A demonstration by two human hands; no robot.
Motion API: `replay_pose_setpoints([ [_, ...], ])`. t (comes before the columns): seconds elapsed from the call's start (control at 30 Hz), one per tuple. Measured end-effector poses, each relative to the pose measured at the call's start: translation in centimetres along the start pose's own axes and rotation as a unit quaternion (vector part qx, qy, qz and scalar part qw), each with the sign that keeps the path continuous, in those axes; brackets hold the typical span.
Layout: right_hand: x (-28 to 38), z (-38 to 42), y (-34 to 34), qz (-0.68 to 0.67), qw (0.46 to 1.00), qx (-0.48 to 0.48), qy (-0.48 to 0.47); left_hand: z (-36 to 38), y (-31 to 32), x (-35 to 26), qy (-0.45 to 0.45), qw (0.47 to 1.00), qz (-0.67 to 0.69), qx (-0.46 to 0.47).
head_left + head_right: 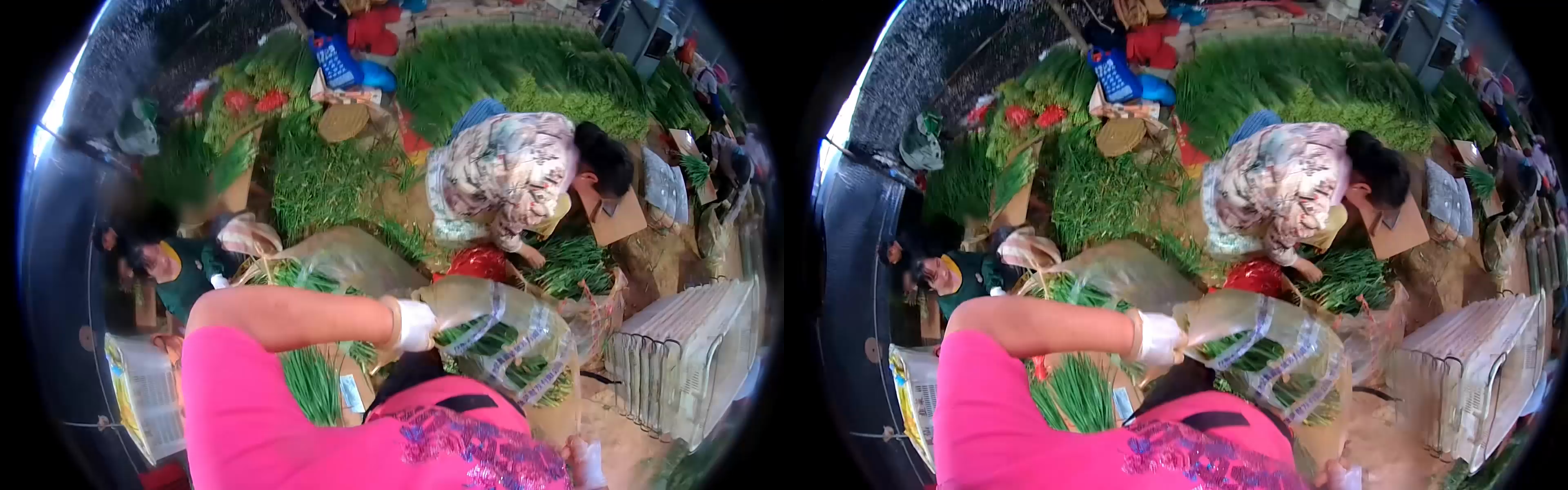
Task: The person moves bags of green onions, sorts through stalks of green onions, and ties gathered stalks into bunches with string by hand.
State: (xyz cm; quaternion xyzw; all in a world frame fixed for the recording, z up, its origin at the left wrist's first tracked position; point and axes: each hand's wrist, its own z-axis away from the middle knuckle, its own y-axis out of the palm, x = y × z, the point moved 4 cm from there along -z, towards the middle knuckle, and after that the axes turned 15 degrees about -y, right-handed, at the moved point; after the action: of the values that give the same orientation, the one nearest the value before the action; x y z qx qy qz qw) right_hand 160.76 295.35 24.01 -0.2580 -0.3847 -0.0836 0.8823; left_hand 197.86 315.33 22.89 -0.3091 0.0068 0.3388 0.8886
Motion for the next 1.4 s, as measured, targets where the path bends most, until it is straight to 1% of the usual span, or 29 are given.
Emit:
replay_pose_setpoints([
  [0.03,2.7,0.8,1.7,0.035,0.999,0.003,-0.017,-0.2,1.0,3.3,0.002,1.0,-0.005,0.015],
  [0.07,5.8,0.2,3.1,0.115,0.985,0.029,-0.121,-0.1,1.7,5.9,0.001,1.0,0.007,0.006],
  [0.23,16.9,-4.3,9.0,0.029,0.996,0.045,-0.065,7.9,-2.9,16.8,-0.024,0.999,0.046,0.004],
  [0.27,17.6,-4.3,9.5,-0.008,0.999,0.03,-0.044,8.0,-1.6,18.9,0.022,0.999,0.02,0.013],
  [0.33,22.2,-5.9,11.5,-0.083,0.995,0.032,-0.037,12.2,-3.8,22.3,-0.072,0.995,0.069,0.015],
  [0.37,24.0,-6.9,12.4,-0.068,0.995,0.04,-0.061,13.8,-4.9,23.6,-0.067,0.995,0.073,-0.012],
  [0.43,26.7,-9.0,13.3,-0.036,0.993,0.067,-0.092,17.0,-8.3,25.4,-0.146,0.983,0.107,-0.017],
  [0.47,28.6,-10.3,13.6,0.03,0.974,0.136,-0.18,18.0,-9.2,26.6,-0.141,0.981,0.124,-0.056],
  [0.5,30.9,-12.4,14.4,0.057,0.957,0.182,-0.217,19.3,-10.9,26.9,-0.029,0.982,0.098,-0.161],
  [0.53,33.7,-14.6,15.9,0.08,0.936,0.227,-0.256,19.8,-11.8,28.0,-0.097,0.962,0.135,-0.215],
  [0.57,35.6,-16.4,17.5,0.101,0.906,0.269,-0.312,20.5,-13.2,29.1,-0.134,0.953,0.177,-0.205],
  [0.63,38.7,-20.4,20.9,0.136,0.819,0.33,-0.449,20.5,-13.8,32.0,-0.195,0.931,0.163,-0.261],
  [0.67,39.6,-22.9,22.6,0.036,0.889,0.343,-0.302,20.1,-14.4,33.8,-0.259,0.903,0.24,-0.244],
  [0.7,39.8,-25.1,24.5,-0.061,0.925,0.346,-0.146,19.5,-14.4,35.7,-0.323,0.863,0.314,-0.228],
  [0.73,39.6,-28.1,26.9,-0.111,0.916,0.347,-0.17,18.3,-13.4,38.5,-0.341,0.833,0.346,-0.266],
  [0.77,39.6,-32.1,30.0,-0.162,0.901,0.353,-0.193,17.0,-12.2,41.8,-0.376,0.772,0.426,-0.284],
  [0.83,41.7,-40.6,35.3,-0.069,0.887,0.389,-0.238,12.7,-9.4,49.0,-0.47,0.675,0.506,-0.26],
  [0.9,38.3,-49.4,43.6,-0.059,0.873,0.416,-0.247,5.1,-0.2,59.8,-0.438,0.806,0.29,-0.273],
  [0.93,35.9,-56.7,48.4,0.013,0.812,0.351,-0.467,0.3,3.3,63.9,-0.529,0.701,0.408,-0.25],
  [0.97,31.9,-58.0,51.7,0.073,0.717,0.274,-0.636,-3.4,6.3,64.7,-0.55,0.658,0.43,-0.283],
  [1.0,30.9,-57.2,52.9,0.084,0.73,0.305,-0.606,-10.7,11.2,67.1,-0.556,0.741,0.357,-0.117],
  [1.03,32.5,-60.8,54.2,0.113,0.739,0.296,-0.595,-20.1,10.7,72.0,-0.517,0.814,0.264,0.013],
  [1.07,34.1,-65.3,54.7,0.155,0.745,0.288,-0.582,-24.5,7.1,71.8,-0.484,0.87,0.052,-0.084],
  [1.1,34.4,-67.4,55.6,0.189,0.747,0.305,-0.56,-25.8,6.0,72.2,-0.513,0.841,0.136,-0.107],
  [1.17,35.1,-69.8,58.6,0.23,0.738,0.378,-0.51,-24.2,0.6,72.0,-0.578,0.655,0.475,-0.108],
  [1.2,35.0,-66.8,61.5,0.154,0.813,0.426,-0.366,-22.5,0.9,71.7,-0.582,0.583,0.557,-0.106],
  [1.23,40.1,-67.2,61.7,0.081,0.862,0.452,-0.213,-22.3,-0.4,72.5,-0.586,0.534,0.601,-0.106],
  [1.33,41.5,-68.6,64.3,0.041,0.852,0.484,-0.195,-27.2,4.6,75.9,-0.569,0.636,0.505,-0.132],
  [1.4,41.9,-67.4,63.1,0.036,0.866,0.472,-0.159,-25.9,3.8,73.4,-0.565,0.614,0.537,-0.121],
])
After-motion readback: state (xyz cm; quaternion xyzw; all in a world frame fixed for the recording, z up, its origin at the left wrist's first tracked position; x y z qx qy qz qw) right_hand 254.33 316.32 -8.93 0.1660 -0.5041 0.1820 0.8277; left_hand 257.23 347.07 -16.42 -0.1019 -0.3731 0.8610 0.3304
